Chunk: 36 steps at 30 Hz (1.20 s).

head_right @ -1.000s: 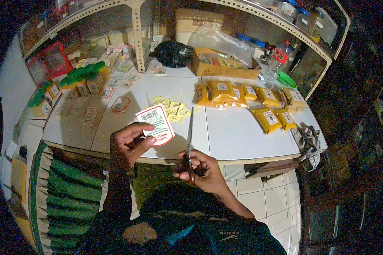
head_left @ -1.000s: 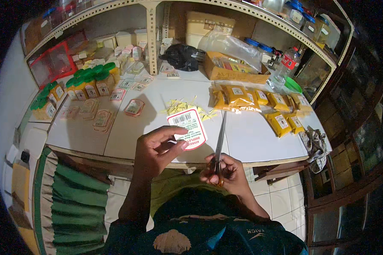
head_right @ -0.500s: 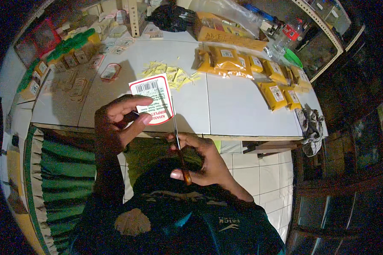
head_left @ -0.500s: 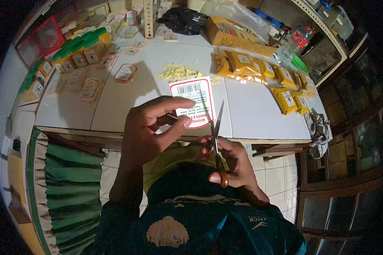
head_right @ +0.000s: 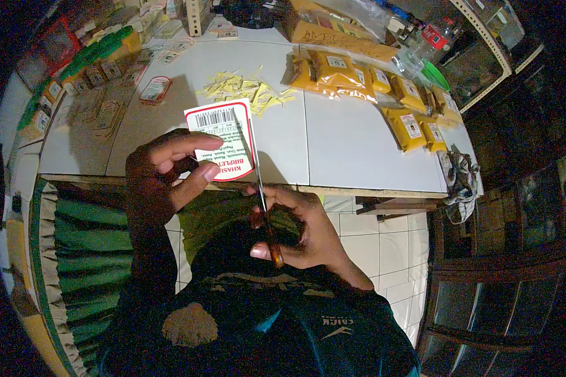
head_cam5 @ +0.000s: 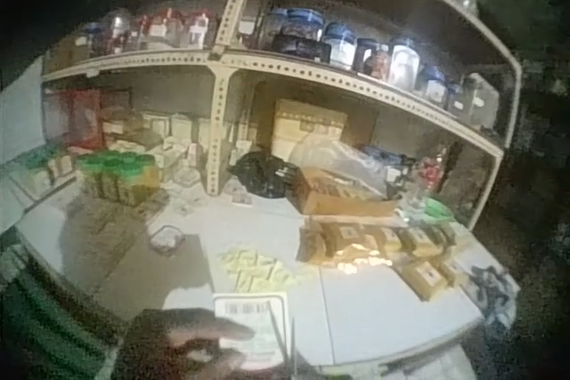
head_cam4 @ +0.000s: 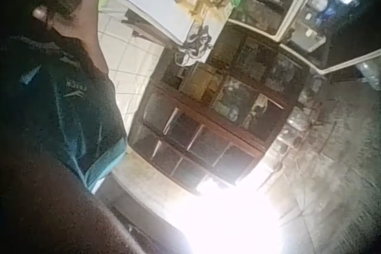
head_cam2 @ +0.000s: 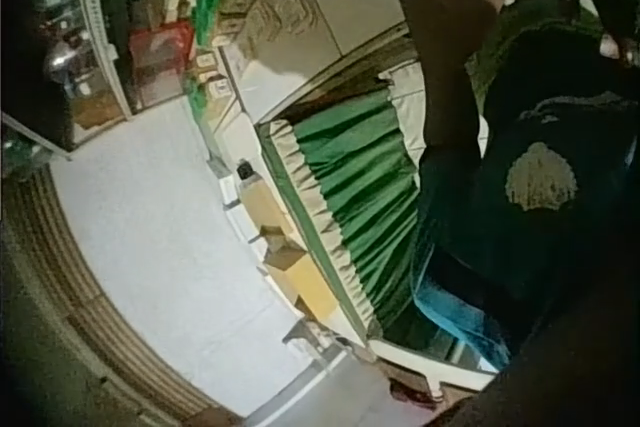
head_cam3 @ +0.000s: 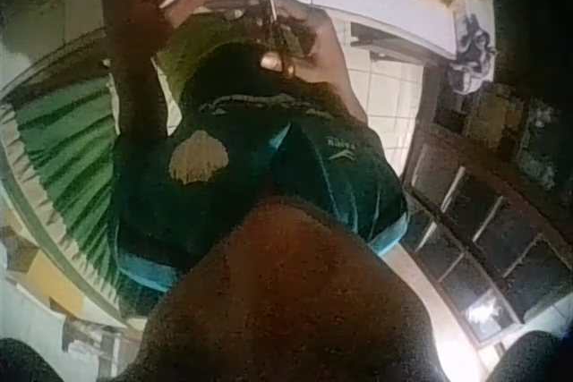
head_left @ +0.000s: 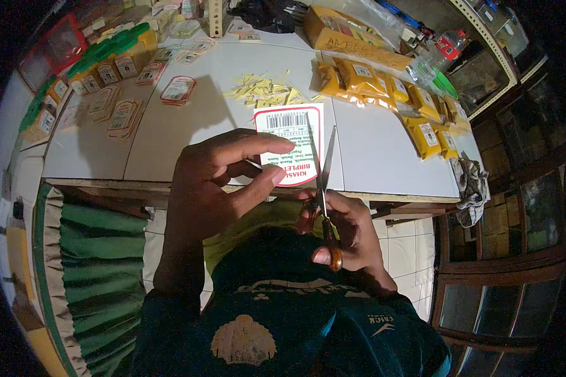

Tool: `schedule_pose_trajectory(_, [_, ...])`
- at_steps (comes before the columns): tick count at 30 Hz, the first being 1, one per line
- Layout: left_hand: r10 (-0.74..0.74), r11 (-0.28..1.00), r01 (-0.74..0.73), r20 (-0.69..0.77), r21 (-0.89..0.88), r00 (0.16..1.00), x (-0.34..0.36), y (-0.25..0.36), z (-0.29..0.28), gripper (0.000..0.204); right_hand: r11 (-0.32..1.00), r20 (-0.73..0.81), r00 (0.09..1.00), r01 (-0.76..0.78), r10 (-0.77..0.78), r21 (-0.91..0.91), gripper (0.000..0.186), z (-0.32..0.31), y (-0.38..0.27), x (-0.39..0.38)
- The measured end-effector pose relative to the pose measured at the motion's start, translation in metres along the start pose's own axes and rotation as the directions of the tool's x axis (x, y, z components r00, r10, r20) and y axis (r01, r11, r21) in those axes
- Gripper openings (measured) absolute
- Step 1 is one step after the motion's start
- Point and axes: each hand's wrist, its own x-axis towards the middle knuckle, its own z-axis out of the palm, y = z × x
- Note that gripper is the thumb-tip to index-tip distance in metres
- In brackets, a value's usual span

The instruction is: Using scissors to cut out printed paper labels for herbal beverage packets.

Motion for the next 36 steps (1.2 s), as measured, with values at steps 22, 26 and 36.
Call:
schedule_pose_trajectory(22, [0.011,1.0,-0.011,-0.006,-0.016,1.0,0.0011,-0.0041,0.0012,0.025,0.998,-0.002,0.998,0.059,-0.059,0.018,0.072,0.0003,0.0043,0.0017])
schedule_pose_trajectory(26, [0.003,0.999,-0.003,-0.004,-0.034,1.0,0.002,-0.0061,0.0011,0.026,0.997,0.021,0.997,0.073,-0.073,-0.034,0.073,-0.0026,0.004,0.0024])
schedule_pose_trajectory(36, [0.001,1.0,-0.001,-0.009,-0.031,1.0,0.0022,-0.0052,0.0029,0.026,0.997,0.001,0.997,0.072,-0.072,0.007,0.072,-0.0005,0.0044,0.0018])
